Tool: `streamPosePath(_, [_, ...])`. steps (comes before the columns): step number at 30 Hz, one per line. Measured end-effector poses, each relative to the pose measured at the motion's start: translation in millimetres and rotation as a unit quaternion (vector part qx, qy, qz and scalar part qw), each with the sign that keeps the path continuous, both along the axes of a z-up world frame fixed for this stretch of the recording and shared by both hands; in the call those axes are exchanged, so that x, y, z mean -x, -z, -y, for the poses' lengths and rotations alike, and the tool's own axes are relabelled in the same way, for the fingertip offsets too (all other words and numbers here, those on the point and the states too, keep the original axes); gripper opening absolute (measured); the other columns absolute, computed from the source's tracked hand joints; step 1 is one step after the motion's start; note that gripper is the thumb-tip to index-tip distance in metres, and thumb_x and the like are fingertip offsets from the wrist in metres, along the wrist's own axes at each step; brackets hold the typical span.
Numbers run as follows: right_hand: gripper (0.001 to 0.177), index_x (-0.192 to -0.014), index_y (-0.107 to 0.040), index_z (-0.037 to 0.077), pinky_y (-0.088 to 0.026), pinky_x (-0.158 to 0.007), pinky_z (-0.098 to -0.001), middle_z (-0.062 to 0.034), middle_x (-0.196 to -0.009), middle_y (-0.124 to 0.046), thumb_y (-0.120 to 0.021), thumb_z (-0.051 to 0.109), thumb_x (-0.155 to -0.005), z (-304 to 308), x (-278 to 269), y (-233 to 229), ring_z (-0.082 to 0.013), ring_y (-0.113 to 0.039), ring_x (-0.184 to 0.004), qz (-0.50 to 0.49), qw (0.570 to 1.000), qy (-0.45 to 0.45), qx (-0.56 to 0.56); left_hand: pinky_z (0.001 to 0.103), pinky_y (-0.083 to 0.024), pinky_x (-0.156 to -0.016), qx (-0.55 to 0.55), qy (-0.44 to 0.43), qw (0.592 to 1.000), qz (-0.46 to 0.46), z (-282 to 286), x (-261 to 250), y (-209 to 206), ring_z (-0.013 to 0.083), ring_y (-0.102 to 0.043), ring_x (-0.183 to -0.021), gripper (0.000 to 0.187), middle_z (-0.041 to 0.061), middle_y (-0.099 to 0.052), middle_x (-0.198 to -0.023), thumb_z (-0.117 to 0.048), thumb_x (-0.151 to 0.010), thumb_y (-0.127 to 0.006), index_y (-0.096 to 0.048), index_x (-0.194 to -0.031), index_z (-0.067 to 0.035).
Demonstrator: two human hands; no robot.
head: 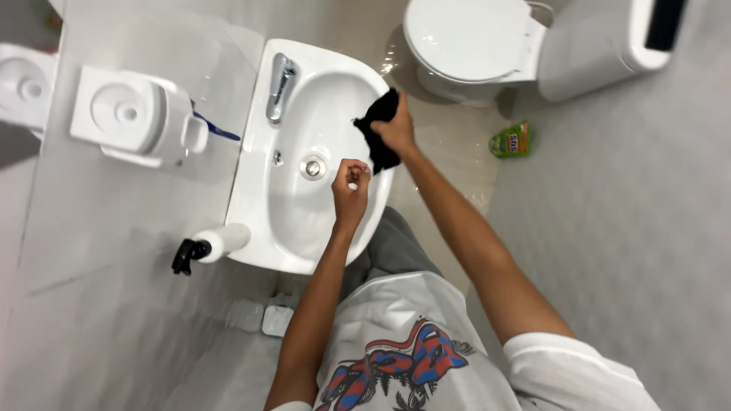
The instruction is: The person wipes a hexagonal mirror above a sink using a black cloth, then cleans the sink basin and faucet. The person uses a black cloth to wipe the mirror and sink surfaces.
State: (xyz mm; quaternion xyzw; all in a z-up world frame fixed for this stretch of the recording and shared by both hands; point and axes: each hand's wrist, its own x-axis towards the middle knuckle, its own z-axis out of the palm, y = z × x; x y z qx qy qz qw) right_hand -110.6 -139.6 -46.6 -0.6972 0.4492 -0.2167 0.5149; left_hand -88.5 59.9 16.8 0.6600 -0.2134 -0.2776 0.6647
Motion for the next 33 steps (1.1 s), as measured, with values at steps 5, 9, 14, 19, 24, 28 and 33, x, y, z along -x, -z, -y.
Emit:
streamPosePath(5, [0.093,-0.146,-0.023,0.002,-0.057,-0.088,-0.0415,-0.0247,-0.113,-0.066,-0.077,0.006,-0.07,-107.9,46.1,-33.4,-0.0346,-0.071,-0.101,-0.02,0.994,0.093,-0.059,0.025,-0.047,-0.068,0.015,0.02,0.999,0.038,-43.1,25.6,-1.8,0.0082,-0.054,-0.073,0.006,-0.001,-0.058,-0.078,-0.007,-0.097,-0.064,-0.061,-0.101,-0.004])
streamPosePath(9, [0.081,-0.135,-0.026,0.003,-0.057,-0.086,-0.0434,-0.0232,-0.11,-0.065,-0.078,0.007,-0.072,-177.4,64.8,-55.0,-0.0345,-0.07,-0.098,-0.037,0.985,0.136,-0.104,0.027,-0.05,-0.067,-0.027,0.016,0.998,0.046,-71.1,38.4,-6.6,0.0091,-0.057,-0.073,0.007,0.0,-0.059,-0.079,-0.008,-0.096,-0.065,-0.061,-0.099,-0.003])
streamPosePath(14, [0.071,-0.127,-0.027,0.003,-0.061,-0.083,-0.0437,-0.0217,-0.113,-0.059,-0.075,0.008,-0.075,-217.3,75.2,-55.5,-0.0328,-0.07,-0.102,-0.033,0.986,0.13,-0.102,0.027,-0.051,-0.066,-0.054,0.024,0.997,0.044,-101.1,47.0,-8.3,0.0093,-0.057,-0.071,0.009,0.001,-0.059,-0.078,-0.011,-0.097,-0.065,-0.061,-0.102,-0.004])
streamPosePath(19, [0.084,-0.135,-0.022,0.002,-0.058,-0.086,-0.0439,-0.0225,-0.116,-0.058,-0.077,0.008,-0.072,-217.4,78.8,-48.2,-0.0343,-0.067,-0.106,-0.05,0.989,0.118,-0.074,0.027,-0.05,-0.065,-0.047,0.001,0.997,0.053,-106.7,43.6,-6.2,0.0099,-0.057,-0.072,0.011,0.001,-0.059,-0.079,-0.01,-0.094,-0.067,-0.061,-0.102,-0.004])
streamPosePath(24, [0.092,-0.141,-0.017,0.001,-0.059,-0.083,-0.0455,-0.0219,-0.119,-0.055,-0.077,0.01,-0.072,-208.5,71.6,-50.3,-0.0368,-0.067,-0.106,-0.115,0.983,0.117,-0.084,0.026,-0.05,-0.064,-0.063,-0.001,0.997,0.032,-99.8,41.0,-2.9,0.0097,-0.057,-0.073,0.011,0.0,-0.06,-0.08,-0.01,-0.094,-0.066,-0.061,-0.102,-0.004])
streamPosePath(28, [0.089,-0.141,-0.021,0.001,-0.058,-0.085,-0.0465,-0.0216,-0.117,-0.06,-0.078,0.011,-0.073,-182.6,60.7,-48.5,-0.0377,-0.068,-0.104,-0.135,0.983,0.116,-0.042,0.027,-0.049,-0.065,-0.057,0.005,0.998,0.028,-80.5,33.9,-3.6,0.0102,-0.057,-0.073,0.011,0.0,-0.059,-0.08,-0.009,-0.093,-0.066,-0.061,-0.102,-0.005])
streamPosePath(33, [0.098,-0.147,-0.02,0.002,-0.056,-0.088,-0.0458,-0.0236,-0.121,-0.061,-0.08,0.009,-0.07,-110.6,36.3,-35.8,-0.0394,-0.067,-0.107,-0.153,0.983,0.101,-0.012,0.027,-0.048,-0.067,-0.067,0.005,0.997,0.033,-46.2,16.5,1.4,0.0106,-0.057,-0.074,0.011,0.0,-0.059,-0.079,-0.009,-0.094,-0.066,-0.061,-0.102,-0.005])
